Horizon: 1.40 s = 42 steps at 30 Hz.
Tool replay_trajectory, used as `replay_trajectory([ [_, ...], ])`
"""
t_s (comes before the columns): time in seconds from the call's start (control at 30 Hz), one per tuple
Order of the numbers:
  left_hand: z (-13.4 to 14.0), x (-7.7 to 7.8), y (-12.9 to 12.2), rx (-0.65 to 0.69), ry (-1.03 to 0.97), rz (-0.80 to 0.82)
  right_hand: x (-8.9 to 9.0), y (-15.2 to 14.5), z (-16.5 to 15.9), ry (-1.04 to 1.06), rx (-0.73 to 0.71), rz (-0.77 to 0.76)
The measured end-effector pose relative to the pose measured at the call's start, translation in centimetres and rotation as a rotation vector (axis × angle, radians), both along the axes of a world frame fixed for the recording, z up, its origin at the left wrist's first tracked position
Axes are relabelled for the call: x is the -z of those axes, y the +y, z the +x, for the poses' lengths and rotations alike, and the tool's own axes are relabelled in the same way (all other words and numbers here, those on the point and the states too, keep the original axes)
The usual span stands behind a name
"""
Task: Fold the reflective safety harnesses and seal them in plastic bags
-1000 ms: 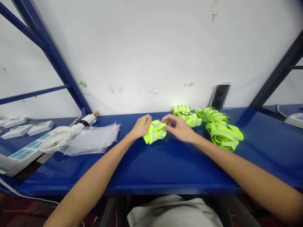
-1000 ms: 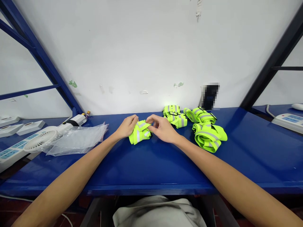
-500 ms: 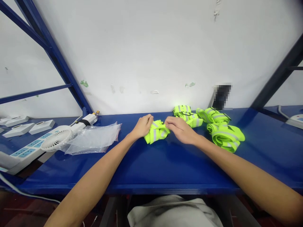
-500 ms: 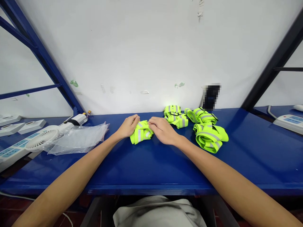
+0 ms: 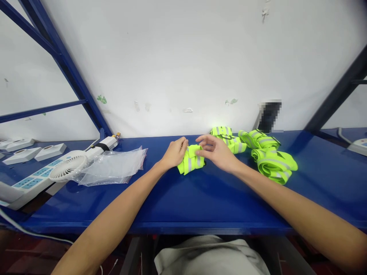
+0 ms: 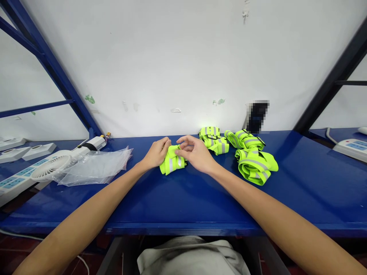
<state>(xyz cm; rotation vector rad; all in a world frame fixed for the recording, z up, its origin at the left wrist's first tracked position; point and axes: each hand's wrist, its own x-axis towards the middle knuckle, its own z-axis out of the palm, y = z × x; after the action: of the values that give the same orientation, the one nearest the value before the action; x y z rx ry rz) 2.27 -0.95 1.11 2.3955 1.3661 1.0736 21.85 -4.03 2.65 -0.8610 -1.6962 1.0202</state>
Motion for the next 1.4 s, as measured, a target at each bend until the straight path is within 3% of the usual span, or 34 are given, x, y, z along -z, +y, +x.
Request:
replay_trajectory([
  [0.2,0.2,-0.1,-0.5,-0.045,-0.002,0.098,0.3,0.5,-0.3,0.051,0.169,0.018],
  [0.33,0.5,-0.2,-0.9,-0.082,0.015,0.115,0.6,1.1,0.3,0.014,0.199,0.031],
  [0.6,1.0,-0.3,-1.4,-0.066,0.069,0.145,1.1,-0.1,-0.8,-0.120,0.258,0.418],
  [0.83,0.9,-0.2,-1.4,-0.046,0.068,0.155,1.0,-0.5,-0.3,-0.273,0.320,0.635],
  [0.97,0.5,-0.1,-1.1,-0.102,0.074,0.167,1.3,-0.5,-0.2,-0.345,0.250,0.711],
  [1.03,0.4,-0.1,-1.1,-0.103,0.080,0.176,1.6,-0.1,-0.3,-0.324,0.234,0.649],
  [1.13,0.4,-0.1,-1.3,-0.052,0.106,0.216,2.1,1.0,-0.2,-0.184,0.187,0.410],
  [1.27,0.5,0.0,-1.7,0.029,0.153,0.300,2.3,1.9,0.3,-0.052,-0.053,0.065],
  [1.4,0.2,0.0,-1.9,0.091,0.243,0.386,2.5,1.8,0.4,0.032,-0.232,-0.129],
])
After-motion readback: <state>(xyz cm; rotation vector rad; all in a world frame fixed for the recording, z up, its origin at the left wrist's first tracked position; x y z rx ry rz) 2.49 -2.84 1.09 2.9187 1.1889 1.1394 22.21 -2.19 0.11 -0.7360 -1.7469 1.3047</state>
